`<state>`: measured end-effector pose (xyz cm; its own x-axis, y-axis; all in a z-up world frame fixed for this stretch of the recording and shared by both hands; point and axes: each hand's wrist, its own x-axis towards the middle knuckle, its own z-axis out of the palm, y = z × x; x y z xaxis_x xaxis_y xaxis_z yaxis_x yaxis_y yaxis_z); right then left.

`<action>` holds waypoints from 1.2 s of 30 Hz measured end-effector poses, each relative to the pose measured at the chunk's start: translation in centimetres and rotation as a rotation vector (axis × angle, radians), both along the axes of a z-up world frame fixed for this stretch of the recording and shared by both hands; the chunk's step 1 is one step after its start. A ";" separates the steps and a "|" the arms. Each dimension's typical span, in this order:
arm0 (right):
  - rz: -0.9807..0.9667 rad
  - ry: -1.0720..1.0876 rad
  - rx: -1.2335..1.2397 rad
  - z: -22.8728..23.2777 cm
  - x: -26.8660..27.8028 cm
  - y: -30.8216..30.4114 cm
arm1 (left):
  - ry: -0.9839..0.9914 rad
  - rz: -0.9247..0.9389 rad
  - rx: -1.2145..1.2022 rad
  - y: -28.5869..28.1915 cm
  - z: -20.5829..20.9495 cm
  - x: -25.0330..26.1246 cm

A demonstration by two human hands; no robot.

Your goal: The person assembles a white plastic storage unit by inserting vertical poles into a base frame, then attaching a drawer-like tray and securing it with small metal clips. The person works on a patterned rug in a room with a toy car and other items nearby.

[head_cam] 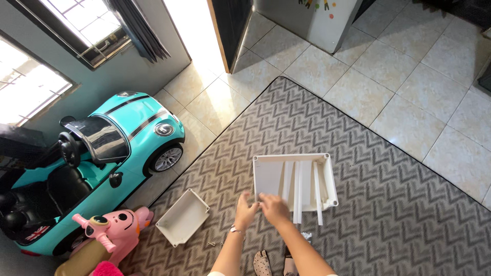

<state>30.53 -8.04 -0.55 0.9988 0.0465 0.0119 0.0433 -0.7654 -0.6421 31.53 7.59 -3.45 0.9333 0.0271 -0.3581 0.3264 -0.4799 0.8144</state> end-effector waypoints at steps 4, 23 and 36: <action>-0.229 -0.312 -0.152 0.2 1.8 -6.4 | -0.290 -0.086 0.337 -3.3 1.4 2.0; -0.400 0.039 -0.378 -3.8 0.2 -19.0 | -0.128 -0.294 0.691 -7.2 -1.3 2.6; -0.367 0.061 -0.434 -4.6 1.7 -19.4 | -0.004 -0.359 0.786 -7.6 0.0 4.3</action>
